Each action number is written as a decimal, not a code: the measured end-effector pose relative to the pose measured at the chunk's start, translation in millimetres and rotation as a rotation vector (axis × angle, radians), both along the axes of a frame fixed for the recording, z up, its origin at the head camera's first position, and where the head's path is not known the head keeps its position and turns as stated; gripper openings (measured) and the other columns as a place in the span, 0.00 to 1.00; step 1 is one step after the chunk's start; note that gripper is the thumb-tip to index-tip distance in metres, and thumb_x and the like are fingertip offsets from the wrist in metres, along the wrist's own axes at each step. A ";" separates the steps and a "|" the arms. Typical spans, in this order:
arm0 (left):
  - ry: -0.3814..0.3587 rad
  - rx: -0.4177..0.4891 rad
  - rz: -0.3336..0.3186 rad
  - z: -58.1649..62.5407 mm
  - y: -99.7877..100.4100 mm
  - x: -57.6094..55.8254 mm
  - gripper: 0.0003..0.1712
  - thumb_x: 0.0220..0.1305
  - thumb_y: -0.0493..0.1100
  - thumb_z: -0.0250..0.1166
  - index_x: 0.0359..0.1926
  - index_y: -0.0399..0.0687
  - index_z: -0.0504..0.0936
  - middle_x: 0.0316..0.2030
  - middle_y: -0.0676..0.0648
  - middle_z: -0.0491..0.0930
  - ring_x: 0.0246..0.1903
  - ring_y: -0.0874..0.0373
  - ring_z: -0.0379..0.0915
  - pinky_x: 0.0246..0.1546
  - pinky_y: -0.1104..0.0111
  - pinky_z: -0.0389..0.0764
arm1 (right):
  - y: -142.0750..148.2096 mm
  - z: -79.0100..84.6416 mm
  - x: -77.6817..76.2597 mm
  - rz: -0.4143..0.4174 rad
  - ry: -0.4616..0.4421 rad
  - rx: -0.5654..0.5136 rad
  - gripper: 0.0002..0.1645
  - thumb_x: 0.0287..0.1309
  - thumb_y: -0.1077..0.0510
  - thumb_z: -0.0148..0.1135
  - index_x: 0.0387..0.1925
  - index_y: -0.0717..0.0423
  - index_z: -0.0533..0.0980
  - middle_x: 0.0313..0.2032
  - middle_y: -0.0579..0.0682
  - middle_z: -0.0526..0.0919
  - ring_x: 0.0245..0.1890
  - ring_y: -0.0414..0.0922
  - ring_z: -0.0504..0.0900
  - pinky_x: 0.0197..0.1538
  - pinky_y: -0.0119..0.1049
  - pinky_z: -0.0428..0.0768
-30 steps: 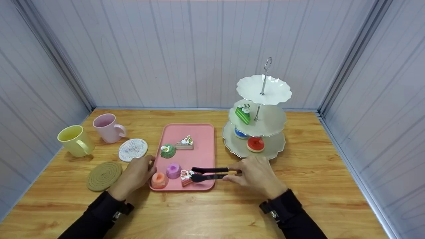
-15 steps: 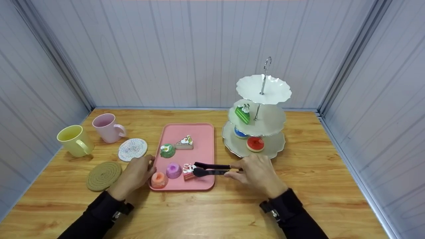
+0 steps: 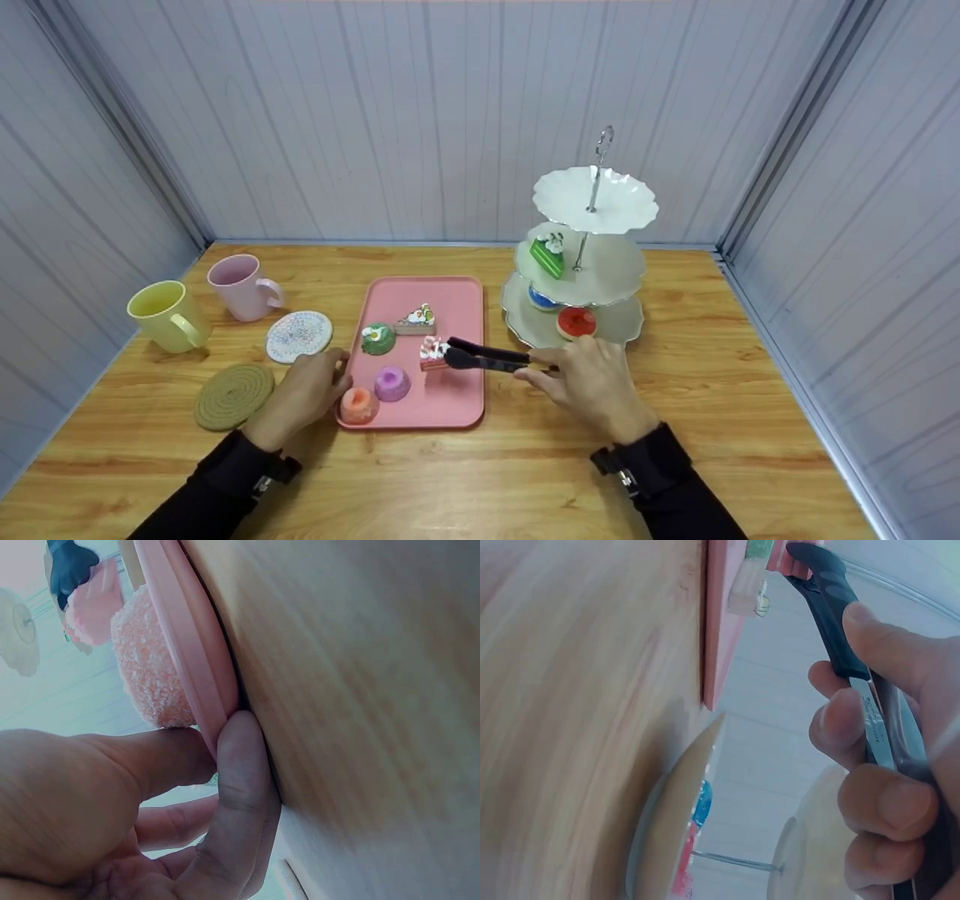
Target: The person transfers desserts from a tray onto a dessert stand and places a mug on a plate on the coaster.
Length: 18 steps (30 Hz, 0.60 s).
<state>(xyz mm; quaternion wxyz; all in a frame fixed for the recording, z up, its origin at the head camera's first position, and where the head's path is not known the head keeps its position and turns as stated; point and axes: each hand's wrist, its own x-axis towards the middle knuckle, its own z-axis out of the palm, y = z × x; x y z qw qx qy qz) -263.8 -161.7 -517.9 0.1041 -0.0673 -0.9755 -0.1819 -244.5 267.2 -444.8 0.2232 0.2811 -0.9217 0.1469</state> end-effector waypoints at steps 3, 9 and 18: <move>0.006 -0.003 -0.008 -12.6 -3.3 -8.3 0.05 0.66 0.39 0.63 0.36 0.42 0.83 0.31 0.38 0.87 0.35 0.40 0.88 0.35 0.47 0.86 | 1.9 4.5 1.7 -0.043 -0.017 -0.028 0.11 0.58 0.31 0.75 0.38 0.26 0.91 0.14 0.28 0.69 0.17 0.32 0.67 0.21 0.32 0.64; -0.007 0.028 -0.013 -3.7 -1.6 -5.5 0.05 0.65 0.37 0.64 0.37 0.38 0.83 0.30 0.35 0.86 0.36 0.37 0.87 0.36 0.46 0.86 | 8.0 12.0 4.0 -0.103 -0.025 -0.070 0.19 0.55 0.34 0.78 0.47 0.32 0.92 0.13 0.30 0.57 0.15 0.34 0.61 0.18 0.32 0.57; 0.054 0.049 -0.042 10.9 2.2 8.2 0.03 0.63 0.34 0.65 0.34 0.36 0.81 0.29 0.33 0.85 0.33 0.34 0.86 0.34 0.43 0.85 | 16.5 19.5 5.9 -0.111 0.028 -0.089 0.16 0.57 0.38 0.79 0.46 0.33 0.92 0.16 0.34 0.64 0.18 0.35 0.63 0.18 0.32 0.56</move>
